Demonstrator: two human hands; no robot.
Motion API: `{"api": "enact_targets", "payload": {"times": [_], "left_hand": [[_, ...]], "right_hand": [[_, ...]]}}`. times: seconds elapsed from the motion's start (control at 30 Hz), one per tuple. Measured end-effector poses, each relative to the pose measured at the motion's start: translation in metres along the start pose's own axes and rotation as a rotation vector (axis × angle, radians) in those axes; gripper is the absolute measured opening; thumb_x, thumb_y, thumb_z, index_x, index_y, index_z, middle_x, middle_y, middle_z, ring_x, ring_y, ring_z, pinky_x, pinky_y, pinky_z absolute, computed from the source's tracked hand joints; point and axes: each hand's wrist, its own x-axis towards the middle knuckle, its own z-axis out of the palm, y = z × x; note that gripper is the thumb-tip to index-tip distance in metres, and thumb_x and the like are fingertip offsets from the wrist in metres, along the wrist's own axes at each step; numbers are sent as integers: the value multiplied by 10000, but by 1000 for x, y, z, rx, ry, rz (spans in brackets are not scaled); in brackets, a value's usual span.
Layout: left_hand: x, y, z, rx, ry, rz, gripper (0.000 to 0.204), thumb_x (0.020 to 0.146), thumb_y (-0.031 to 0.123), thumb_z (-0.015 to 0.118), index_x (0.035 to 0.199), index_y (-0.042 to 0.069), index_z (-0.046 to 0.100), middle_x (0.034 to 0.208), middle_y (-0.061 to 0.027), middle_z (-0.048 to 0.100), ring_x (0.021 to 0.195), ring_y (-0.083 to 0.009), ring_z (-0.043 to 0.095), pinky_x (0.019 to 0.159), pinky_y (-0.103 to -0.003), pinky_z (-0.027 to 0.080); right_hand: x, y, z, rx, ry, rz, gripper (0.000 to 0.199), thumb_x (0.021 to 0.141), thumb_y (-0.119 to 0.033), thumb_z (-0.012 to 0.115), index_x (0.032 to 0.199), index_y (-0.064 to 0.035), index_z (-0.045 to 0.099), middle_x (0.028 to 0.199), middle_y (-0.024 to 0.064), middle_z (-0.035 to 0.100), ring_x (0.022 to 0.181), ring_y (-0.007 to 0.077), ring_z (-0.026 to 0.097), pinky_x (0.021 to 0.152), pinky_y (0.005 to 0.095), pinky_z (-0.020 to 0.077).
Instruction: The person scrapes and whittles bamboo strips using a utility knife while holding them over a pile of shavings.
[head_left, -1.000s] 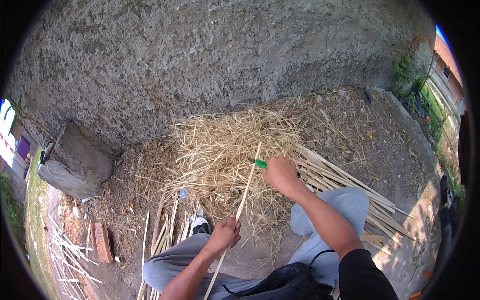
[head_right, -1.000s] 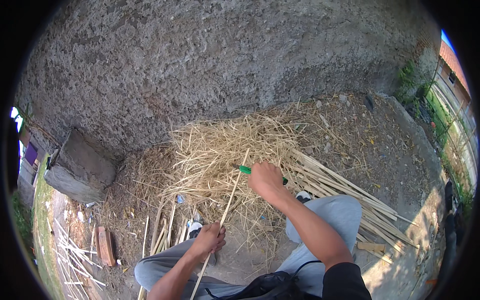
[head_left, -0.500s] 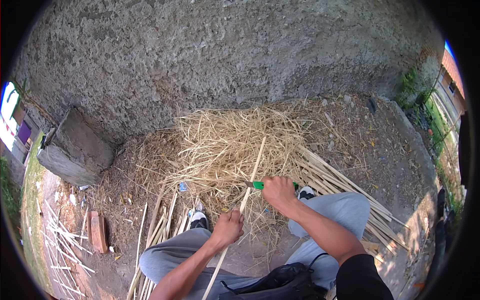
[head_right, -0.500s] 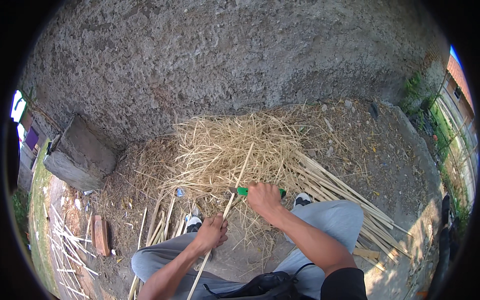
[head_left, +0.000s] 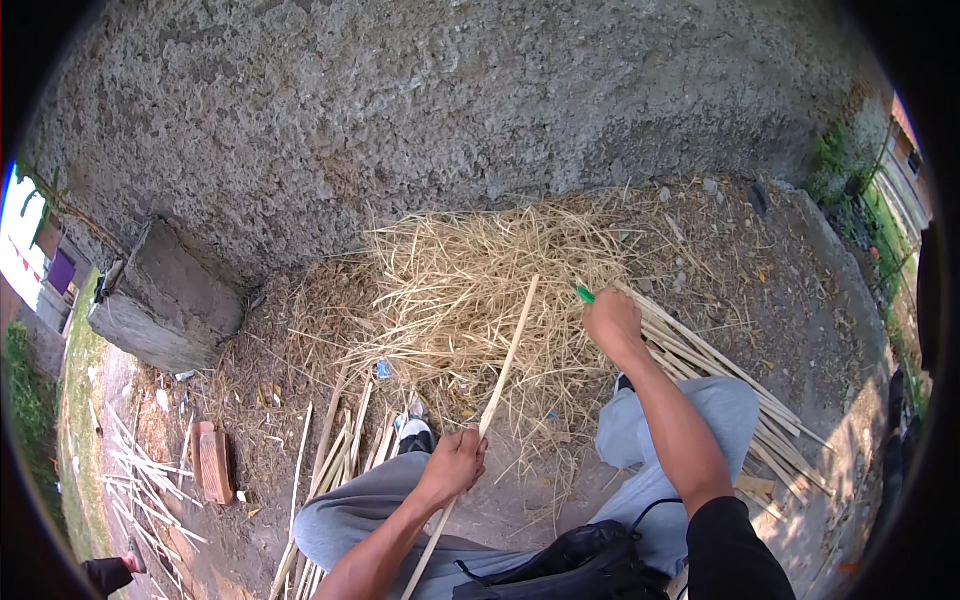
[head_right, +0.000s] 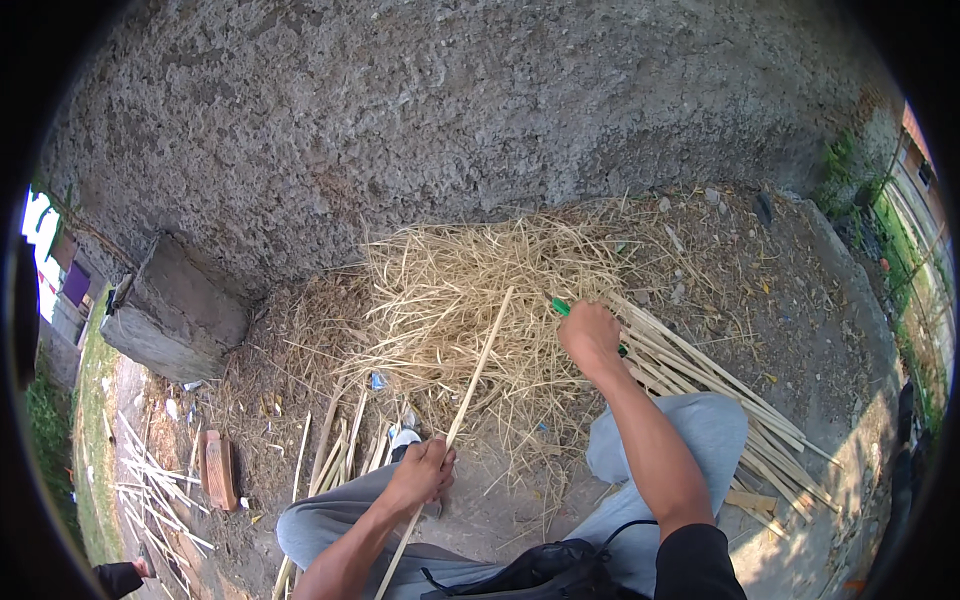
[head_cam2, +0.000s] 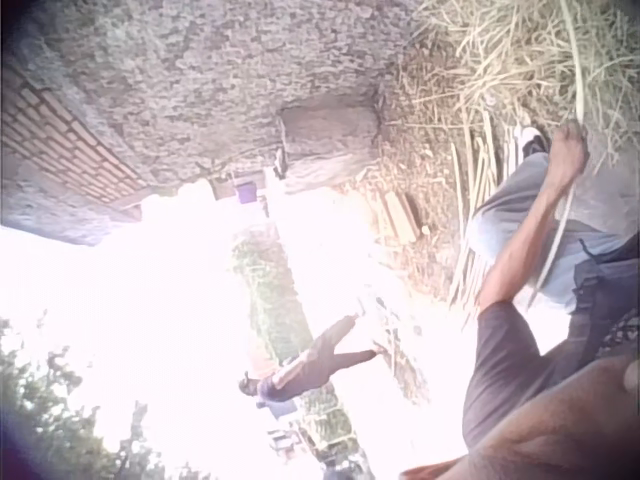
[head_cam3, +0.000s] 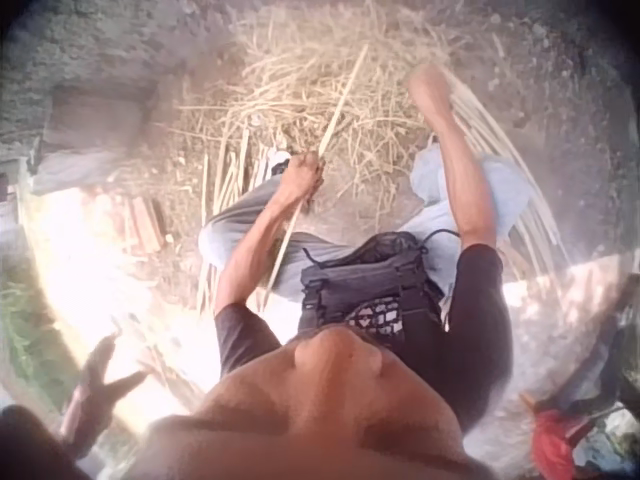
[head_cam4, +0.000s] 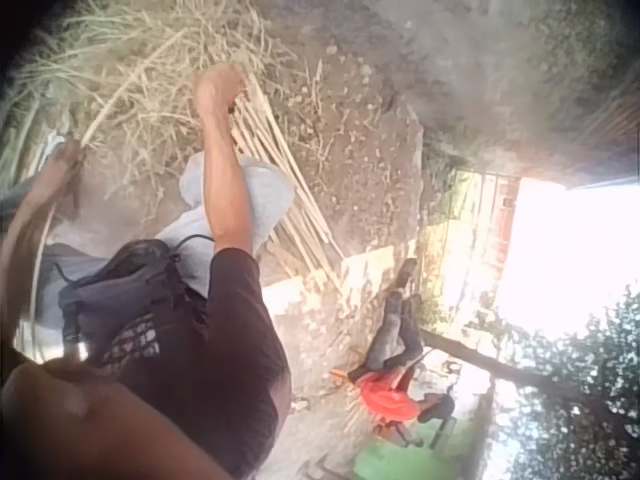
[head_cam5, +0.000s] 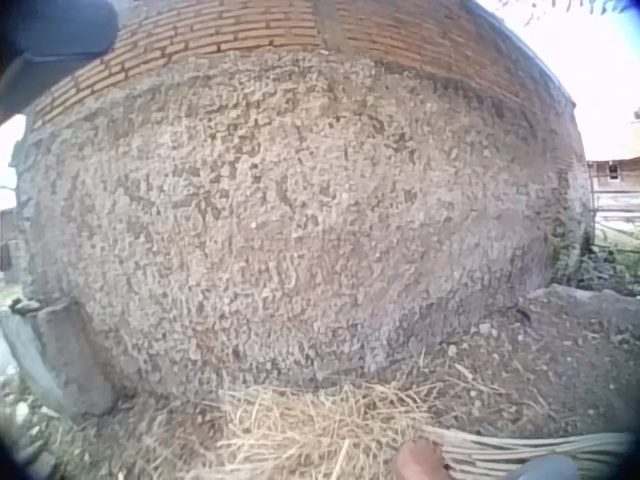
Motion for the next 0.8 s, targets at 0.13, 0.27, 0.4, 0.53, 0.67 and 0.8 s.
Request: {"api": "enact_targets", "payload": {"times": [0.13,0.27,0.4,0.53,0.67,0.8], "left_hand": [[23,-3,0,-187,34,52,399,1033,356,359,796,62,488,523,13,390,364,-92,344,328,-269,286],[28,3,5,-239,-14,62,401,1031,353,360,783,62,481,522,16,381,358,-90,338,323,-267,271],[29,5,10,-223,-8,76,380,1027,324,350,761,71,450,522,18,353,360,-90,309,328,-269,243],[31,3,11,-223,-35,82,383,1032,329,356,777,67,471,525,15,376,364,-86,338,324,-269,252],[25,12,13,-278,-75,52,378,1031,339,352,771,82,444,525,24,343,367,-83,312,325,-264,235],[12,23,13,-440,-297,-104,370,1034,351,320,760,112,388,528,37,289,374,-80,242,325,-256,198]], "right_hand": [[-39,-46,-19,57,-26,-213,231,852,-160,620,914,50,694,833,238,686,801,401,680,774,499,517],[-66,-57,-9,52,-139,-442,189,845,-150,626,848,28,689,674,204,660,640,366,672,639,476,512],[-74,-50,-4,8,-182,-529,165,829,-125,613,826,26,682,632,198,648,595,322,671,574,442,498],[-86,-45,5,1,-128,-606,139,801,-99,609,813,22,677,628,201,649,589,326,675,585,464,515],[-89,-46,6,20,-151,-607,138,795,-78,582,791,26,673,619,209,646,573,332,675,547,469,517],[-77,-38,16,18,-27,-561,154,802,-50,540,782,28,670,594,212,637,537,322,667,476,450,498]]}}
